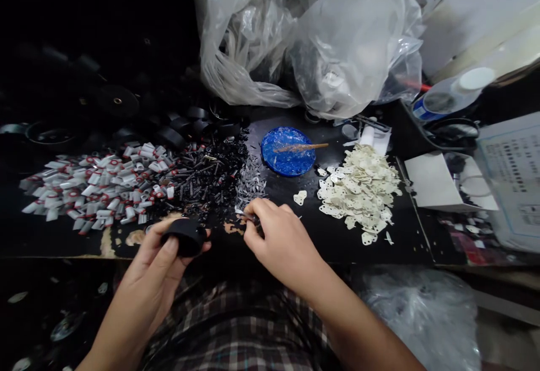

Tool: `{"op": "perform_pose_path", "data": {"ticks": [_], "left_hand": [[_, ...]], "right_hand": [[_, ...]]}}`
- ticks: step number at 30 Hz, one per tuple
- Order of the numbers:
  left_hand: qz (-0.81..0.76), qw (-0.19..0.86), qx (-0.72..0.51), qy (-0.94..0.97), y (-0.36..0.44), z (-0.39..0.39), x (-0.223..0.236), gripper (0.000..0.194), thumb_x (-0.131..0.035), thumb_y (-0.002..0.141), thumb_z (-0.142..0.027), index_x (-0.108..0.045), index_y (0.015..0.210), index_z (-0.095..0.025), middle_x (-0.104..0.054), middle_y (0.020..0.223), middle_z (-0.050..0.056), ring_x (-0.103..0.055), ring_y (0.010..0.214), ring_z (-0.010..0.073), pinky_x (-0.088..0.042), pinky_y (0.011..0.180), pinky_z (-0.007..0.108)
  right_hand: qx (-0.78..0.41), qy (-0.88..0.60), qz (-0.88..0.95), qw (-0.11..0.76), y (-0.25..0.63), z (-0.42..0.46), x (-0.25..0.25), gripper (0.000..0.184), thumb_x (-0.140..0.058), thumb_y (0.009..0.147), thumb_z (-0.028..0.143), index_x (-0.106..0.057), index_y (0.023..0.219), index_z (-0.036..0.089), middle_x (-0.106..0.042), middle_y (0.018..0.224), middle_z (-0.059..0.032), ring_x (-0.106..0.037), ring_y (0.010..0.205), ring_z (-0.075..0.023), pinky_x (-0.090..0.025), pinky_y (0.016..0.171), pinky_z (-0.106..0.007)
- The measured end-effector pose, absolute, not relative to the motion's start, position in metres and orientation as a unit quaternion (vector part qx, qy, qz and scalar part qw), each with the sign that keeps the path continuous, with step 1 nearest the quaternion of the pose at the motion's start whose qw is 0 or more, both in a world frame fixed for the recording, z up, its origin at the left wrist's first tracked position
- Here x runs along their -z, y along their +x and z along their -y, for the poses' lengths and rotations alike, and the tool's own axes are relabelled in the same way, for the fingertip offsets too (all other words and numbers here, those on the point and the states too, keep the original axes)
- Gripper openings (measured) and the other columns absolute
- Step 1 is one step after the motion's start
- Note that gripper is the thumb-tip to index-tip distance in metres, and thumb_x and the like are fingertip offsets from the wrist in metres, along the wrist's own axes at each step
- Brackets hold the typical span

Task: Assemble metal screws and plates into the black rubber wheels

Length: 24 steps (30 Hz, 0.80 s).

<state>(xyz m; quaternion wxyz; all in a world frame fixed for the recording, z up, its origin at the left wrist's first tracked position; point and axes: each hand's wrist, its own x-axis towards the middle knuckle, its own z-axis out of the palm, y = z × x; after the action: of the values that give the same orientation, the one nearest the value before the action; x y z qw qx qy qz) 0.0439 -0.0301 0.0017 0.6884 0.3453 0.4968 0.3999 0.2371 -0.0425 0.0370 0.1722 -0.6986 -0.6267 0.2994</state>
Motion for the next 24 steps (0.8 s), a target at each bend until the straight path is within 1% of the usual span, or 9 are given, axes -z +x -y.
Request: {"op": "perform_pose_path", "data": {"ticks": [2, 4, 7, 9, 11, 15, 16, 19, 24], "left_hand": [[-0.472, 0.726, -0.396, 0.306, 0.049, 0.029, 0.001, 0.023, -0.056, 0.087, -0.036, -0.061, 0.11, -0.033, -0.059, 0.116, -0.002, -0.057, 0.102, 0.0164, -0.052, 0.086, 0.03], [-0.462, 0.735, -0.401, 0.291, 0.051, 0.028, 0.003, 0.023, -0.058, 0.086, -0.034, -0.061, 0.108, -0.032, -0.06, 0.111, -0.001, -0.057, 0.101, 0.016, -0.053, 0.085, 0.029], [-0.462, 0.739, -0.403, 0.279, 0.051, 0.026, 0.003, 0.021, -0.06, 0.085, -0.033, -0.061, 0.106, -0.031, -0.061, 0.106, -0.001, -0.057, 0.1, 0.0154, -0.055, 0.084, 0.029], [-0.465, 0.738, -0.409, 0.268, 0.051, 0.025, 0.002, 0.022, -0.062, 0.084, -0.032, -0.061, 0.105, -0.029, -0.061, 0.106, -0.001, -0.058, 0.099, 0.0155, -0.055, 0.085, 0.03], [-0.464, 0.743, -0.414, 0.248, 0.053, 0.024, 0.0, 0.022, -0.062, 0.084, -0.031, -0.06, 0.105, -0.027, -0.063, 0.105, 0.0, -0.061, 0.098, 0.0162, -0.055, 0.085, 0.032], [-0.422, 0.806, -0.381, 0.164, 0.058, 0.022, -0.01, 0.018, -0.058, 0.087, -0.029, -0.059, 0.104, -0.026, -0.067, 0.103, 0.002, -0.065, 0.097, 0.0195, -0.054, 0.087, 0.038], [-0.41, 0.822, -0.368, 0.148, 0.06, 0.022, -0.013, 0.016, -0.057, 0.087, -0.028, -0.059, 0.103, -0.025, -0.068, 0.103, 0.002, -0.066, 0.096, 0.0192, -0.054, 0.087, 0.038], [-0.402, 0.827, -0.364, 0.151, 0.065, 0.023, -0.016, 0.015, -0.057, 0.088, -0.028, -0.059, 0.102, -0.025, -0.068, 0.102, 0.001, -0.065, 0.094, 0.0167, -0.053, 0.088, 0.036], [-0.463, 0.743, -0.428, 0.223, 0.067, 0.028, -0.01, 0.023, -0.06, 0.086, -0.031, -0.058, 0.108, -0.029, -0.063, 0.11, -0.002, -0.058, 0.106, 0.014, -0.047, 0.095, 0.029]], "right_hand": [[-0.198, -0.693, 0.684, 0.113, 0.237, 0.037, -0.031, 0.009, -0.051, 0.086, 0.016, -0.058, 0.087, 0.021, -0.065, 0.086, -0.0011, -0.055, 0.075, -0.0163, -0.037, 0.072, -0.031], [-0.141, -0.668, 0.726, 0.079, 0.236, 0.033, -0.025, 0.009, -0.051, 0.088, 0.019, -0.06, 0.088, 0.019, -0.065, 0.086, -0.0027, -0.057, 0.076, -0.0176, -0.035, 0.073, -0.033], [-0.08, -0.659, 0.746, 0.048, 0.233, 0.029, -0.021, 0.008, -0.053, 0.087, 0.018, -0.06, 0.082, 0.018, -0.065, 0.08, -0.0033, -0.057, 0.073, -0.0187, -0.032, 0.071, -0.033], [-0.072, -0.665, 0.742, 0.039, 0.231, 0.027, -0.021, 0.007, -0.055, 0.084, 0.017, -0.06, 0.078, 0.017, -0.065, 0.077, -0.0031, -0.056, 0.069, -0.0183, -0.031, 0.069, -0.033], [-0.091, -0.672, 0.731, 0.07, 0.229, 0.027, -0.023, 0.007, -0.056, 0.081, 0.015, -0.059, 0.075, 0.017, -0.065, 0.074, -0.0021, -0.055, 0.066, -0.0172, -0.031, 0.069, -0.033], [-0.222, -0.649, 0.69, 0.229, 0.224, 0.032, -0.033, 0.009, -0.058, 0.081, 0.015, -0.056, 0.073, 0.019, -0.064, 0.073, 0.0026, -0.053, 0.066, -0.0131, -0.035, 0.069, -0.028], [-0.251, -0.638, 0.682, 0.255, 0.223, 0.033, -0.035, 0.009, -0.058, 0.081, 0.015, -0.056, 0.074, 0.02, -0.064, 0.073, 0.0031, -0.053, 0.067, -0.0124, -0.036, 0.07, -0.027], [-0.272, -0.622, 0.678, 0.283, 0.22, 0.036, -0.039, 0.009, -0.058, 0.082, 0.014, -0.057, 0.075, 0.019, -0.063, 0.075, 0.0027, -0.053, 0.069, -0.0122, -0.036, 0.072, -0.028], [-0.229, -0.626, 0.683, 0.298, 0.217, 0.04, -0.037, 0.006, -0.059, 0.084, 0.015, -0.062, 0.083, 0.019, -0.063, 0.076, 0.0012, -0.053, 0.072, -0.0134, -0.035, 0.072, -0.029]]}}
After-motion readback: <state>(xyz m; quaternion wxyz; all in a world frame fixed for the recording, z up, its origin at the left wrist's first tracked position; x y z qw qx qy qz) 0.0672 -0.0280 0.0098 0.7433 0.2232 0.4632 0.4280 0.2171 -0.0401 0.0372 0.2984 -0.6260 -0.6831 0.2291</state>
